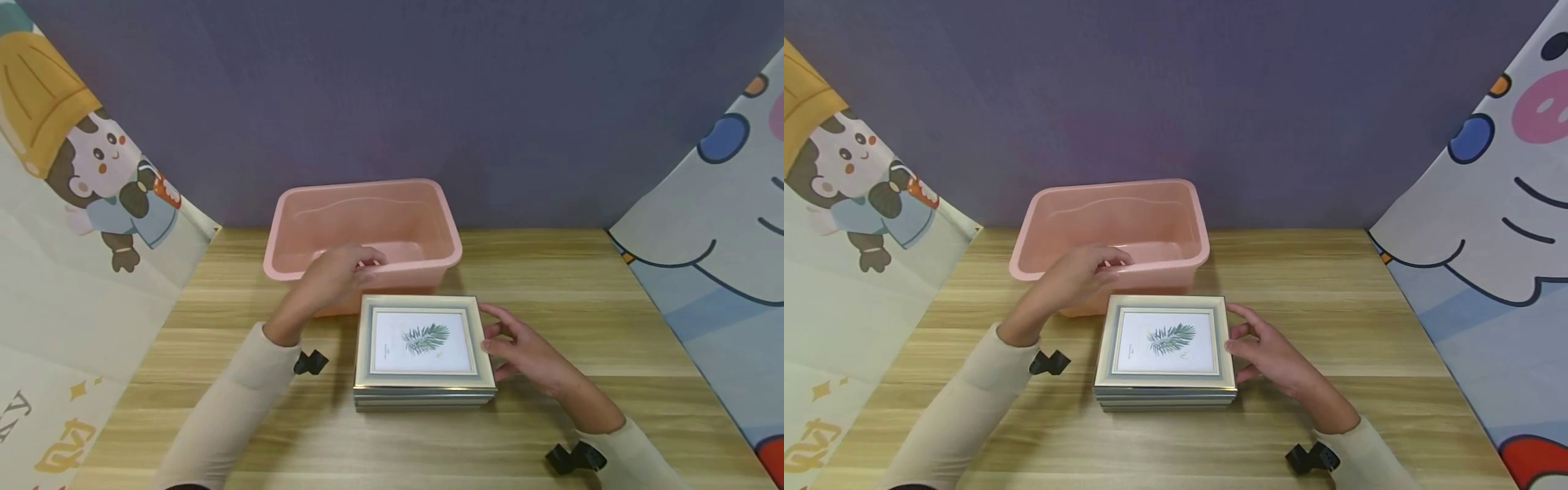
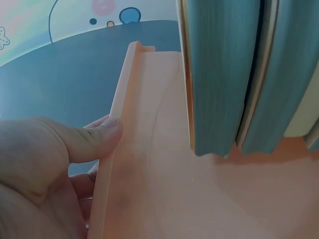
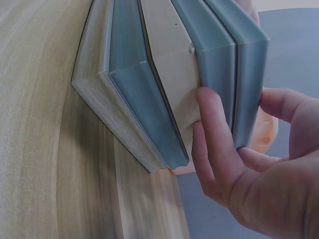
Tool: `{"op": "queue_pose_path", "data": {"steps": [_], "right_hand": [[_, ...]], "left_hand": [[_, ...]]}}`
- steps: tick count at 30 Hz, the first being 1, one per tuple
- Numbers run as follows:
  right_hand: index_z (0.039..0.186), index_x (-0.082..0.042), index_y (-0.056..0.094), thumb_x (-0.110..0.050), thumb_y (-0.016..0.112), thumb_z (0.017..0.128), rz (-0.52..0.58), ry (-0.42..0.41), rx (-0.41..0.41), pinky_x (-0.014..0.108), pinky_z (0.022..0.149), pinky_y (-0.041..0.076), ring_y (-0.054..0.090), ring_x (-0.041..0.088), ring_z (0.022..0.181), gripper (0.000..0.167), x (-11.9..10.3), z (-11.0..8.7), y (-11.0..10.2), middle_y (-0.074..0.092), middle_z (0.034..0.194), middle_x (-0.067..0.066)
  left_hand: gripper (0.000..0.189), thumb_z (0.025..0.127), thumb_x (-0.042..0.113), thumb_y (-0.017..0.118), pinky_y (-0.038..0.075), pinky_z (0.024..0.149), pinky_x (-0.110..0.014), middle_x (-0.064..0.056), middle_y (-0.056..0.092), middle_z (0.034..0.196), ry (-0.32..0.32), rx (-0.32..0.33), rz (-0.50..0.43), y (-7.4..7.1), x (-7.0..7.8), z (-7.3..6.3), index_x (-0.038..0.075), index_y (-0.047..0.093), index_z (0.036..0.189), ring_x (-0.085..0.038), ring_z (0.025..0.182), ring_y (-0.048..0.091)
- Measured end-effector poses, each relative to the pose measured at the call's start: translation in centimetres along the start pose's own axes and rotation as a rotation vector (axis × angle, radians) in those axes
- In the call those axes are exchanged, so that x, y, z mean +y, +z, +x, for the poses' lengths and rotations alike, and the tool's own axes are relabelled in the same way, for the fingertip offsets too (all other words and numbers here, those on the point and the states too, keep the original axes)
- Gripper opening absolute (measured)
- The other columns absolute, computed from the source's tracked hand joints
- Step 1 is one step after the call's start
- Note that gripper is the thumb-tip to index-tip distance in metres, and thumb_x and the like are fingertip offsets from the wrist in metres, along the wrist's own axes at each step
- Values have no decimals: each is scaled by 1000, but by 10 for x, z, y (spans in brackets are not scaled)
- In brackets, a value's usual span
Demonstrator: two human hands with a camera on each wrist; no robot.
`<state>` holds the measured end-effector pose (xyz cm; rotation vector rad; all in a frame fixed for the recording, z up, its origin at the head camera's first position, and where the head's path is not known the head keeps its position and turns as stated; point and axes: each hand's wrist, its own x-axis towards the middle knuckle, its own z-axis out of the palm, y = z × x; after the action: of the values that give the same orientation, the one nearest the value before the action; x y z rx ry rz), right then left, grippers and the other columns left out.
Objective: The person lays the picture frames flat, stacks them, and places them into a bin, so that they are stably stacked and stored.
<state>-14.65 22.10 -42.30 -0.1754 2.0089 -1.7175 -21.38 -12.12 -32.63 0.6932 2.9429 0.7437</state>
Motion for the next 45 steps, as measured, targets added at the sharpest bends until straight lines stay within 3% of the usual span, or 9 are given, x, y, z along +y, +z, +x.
{"op": "queue_pose_path", "data": {"steps": [11, 24, 45], "right_hand": [[161, -16, 23, -18, 65, 99, -12, 20, 17, 51, 69, 63, 66, 27, 92, 75, 2, 1, 0, 42, 122, 25], [162, -13, 20, -15, 63, 100, 5, -13, -1, 48, 67, 63, 65, 25, 89, 75, -1, 0, 1, 42, 117, 22], [161, -13, 21, -18, 64, 100, -11, 9, 9, 48, 68, 63, 66, 24, 91, 75, 3, 1, -1, 43, 119, 22]], "left_hand": [[24, 100, 14, 65, 53, 101, -41, 2, 74, 119, 46, -26, 3, 11, 15, 16, 22, 74, 120, -20, 114, 67], [27, 101, 17, 64, 52, 105, -40, 2, 72, 127, 74, -64, 15, 20, 37, 29, 21, 71, 127, -20, 121, 65], [28, 100, 15, 65, 53, 101, -39, 3, 72, 124, 67, -110, 30, 21, 43, 36, 23, 71, 126, -18, 117, 66]]}}
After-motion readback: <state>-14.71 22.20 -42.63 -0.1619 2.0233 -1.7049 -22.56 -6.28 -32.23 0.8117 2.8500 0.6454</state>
